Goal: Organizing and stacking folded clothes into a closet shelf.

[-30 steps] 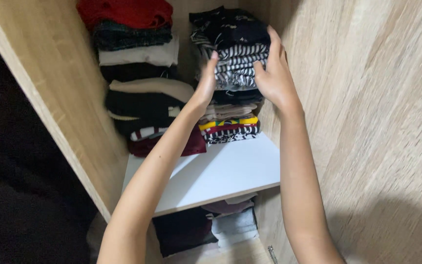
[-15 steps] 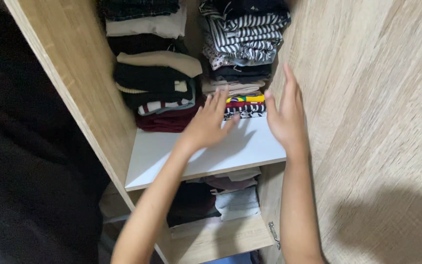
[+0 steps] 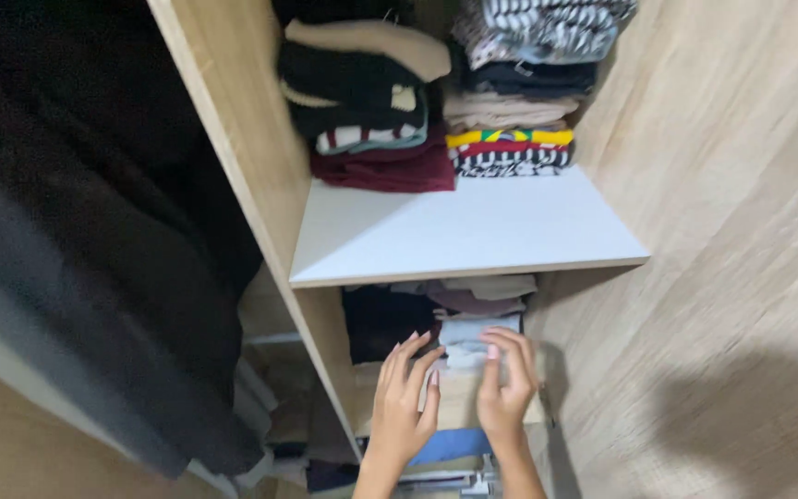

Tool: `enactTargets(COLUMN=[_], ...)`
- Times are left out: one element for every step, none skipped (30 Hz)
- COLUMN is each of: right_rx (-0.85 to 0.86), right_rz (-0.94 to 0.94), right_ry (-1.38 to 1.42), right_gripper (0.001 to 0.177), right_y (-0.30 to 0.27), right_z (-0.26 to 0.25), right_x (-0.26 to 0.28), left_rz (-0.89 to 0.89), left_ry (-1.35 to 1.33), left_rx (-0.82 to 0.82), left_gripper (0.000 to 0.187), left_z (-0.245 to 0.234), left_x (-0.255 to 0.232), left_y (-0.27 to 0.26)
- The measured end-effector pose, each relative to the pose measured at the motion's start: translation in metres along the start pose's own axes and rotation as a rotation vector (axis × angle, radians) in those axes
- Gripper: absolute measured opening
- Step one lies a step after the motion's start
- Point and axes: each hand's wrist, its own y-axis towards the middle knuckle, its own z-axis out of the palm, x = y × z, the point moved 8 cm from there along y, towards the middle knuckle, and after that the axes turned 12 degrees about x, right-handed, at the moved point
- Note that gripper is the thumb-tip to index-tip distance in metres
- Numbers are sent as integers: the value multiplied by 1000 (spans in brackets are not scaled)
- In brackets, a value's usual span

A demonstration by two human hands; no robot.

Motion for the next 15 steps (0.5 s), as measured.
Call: enactTargets(right_rx=[57, 113, 155, 198, 239, 308, 375, 442, 495, 548, 601, 636, 672, 707, 721], right_rz=[41, 82, 100, 119, 133, 151, 166, 182, 180, 179, 178, 191, 202, 214, 214], right_ry=[31, 63, 72, 81, 92, 82, 73, 63, 54, 45, 34, 27, 23, 18, 17], right_gripper=[13, 14, 13, 12, 11, 11, 11, 11, 11, 12, 13, 12, 12, 12, 13], right_y=[-11, -24, -38, -52, -65, -79, -91, -103, -115, -126, -137, -148, -158, -168, -177], right_z=[12, 23, 33, 42, 50, 58, 66, 74, 79, 85, 90, 93, 97, 101, 104], right_x=[-10, -19, -24, -28, -31, -33, -34, -35, -34, -34, -33, -33, -32, -31, -28], left_rz=[-40, -80, -119, -157, -193, -230, -260, -290, -318, -351, -384, -416, -426, -436, -446], left_ry=[-2, -3, -5, -25, -42, -60, -75, -90, -108, -100, -94, -87, -87, -87, -86], left_rx=[16, 32, 47, 71, 92, 112, 143, 173, 205, 228, 252, 276, 277, 278, 277], left_gripper=[37, 34, 32, 31, 31, 30, 30, 30, 30, 29, 28, 27, 28, 29, 30], left_z=[6, 9, 14, 20, 24, 27, 30, 34, 37, 39, 40, 41, 39, 37, 34], left_x=[10, 20, 28, 34, 40, 45, 51, 56, 61, 66, 71, 76, 78, 79, 80], left_y=[-13, -27, -40, -55, -68, -81, -93, -104, -116, -128, -140, -151, -161, -171, -181])
